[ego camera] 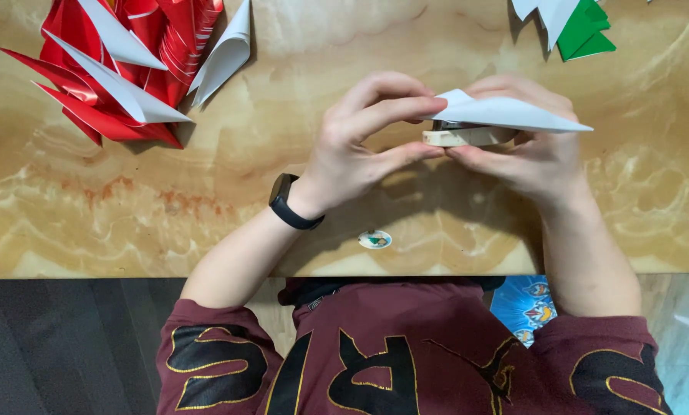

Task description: Folding paper into specific shapes and securing them with a stapler.

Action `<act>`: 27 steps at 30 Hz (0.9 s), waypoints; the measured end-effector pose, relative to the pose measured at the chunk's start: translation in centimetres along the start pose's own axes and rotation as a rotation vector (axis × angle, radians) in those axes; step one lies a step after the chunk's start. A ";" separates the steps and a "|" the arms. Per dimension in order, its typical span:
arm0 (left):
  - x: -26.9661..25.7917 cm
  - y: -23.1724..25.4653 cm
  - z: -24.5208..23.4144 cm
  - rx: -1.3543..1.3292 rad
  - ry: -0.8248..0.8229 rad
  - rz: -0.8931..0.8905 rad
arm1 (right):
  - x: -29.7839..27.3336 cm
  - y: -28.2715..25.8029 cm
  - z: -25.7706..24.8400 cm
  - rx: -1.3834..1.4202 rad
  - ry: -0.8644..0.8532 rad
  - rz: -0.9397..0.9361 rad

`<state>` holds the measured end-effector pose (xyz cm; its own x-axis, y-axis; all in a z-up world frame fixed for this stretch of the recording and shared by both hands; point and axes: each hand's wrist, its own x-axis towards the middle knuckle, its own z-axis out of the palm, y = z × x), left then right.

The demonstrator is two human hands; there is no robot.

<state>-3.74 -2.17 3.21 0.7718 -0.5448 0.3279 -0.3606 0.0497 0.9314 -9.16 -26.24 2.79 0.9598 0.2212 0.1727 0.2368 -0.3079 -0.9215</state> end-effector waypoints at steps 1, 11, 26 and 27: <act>0.0 0.0 0.0 -0.001 -0.001 0.000 | 0.0 -0.1 0.0 -0.001 0.001 0.001; 0.5 -0.9 -1.3 0.497 -0.131 0.193 | 0.1 1.1 0.2 0.078 0.010 0.236; -0.3 -5.0 -0.7 -0.459 0.280 -0.384 | 0.8 3.4 0.1 -0.531 0.029 -0.168; -0.3 -4.6 -0.2 -0.492 0.252 -0.467 | 0.4 4.0 -0.1 -0.438 0.121 -0.213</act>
<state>-2.16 -2.06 -1.15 0.9065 -0.3944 -0.1507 0.2680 0.2619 0.9271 -7.81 -27.52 -0.83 0.8879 0.2204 0.4038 0.4451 -0.6333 -0.6331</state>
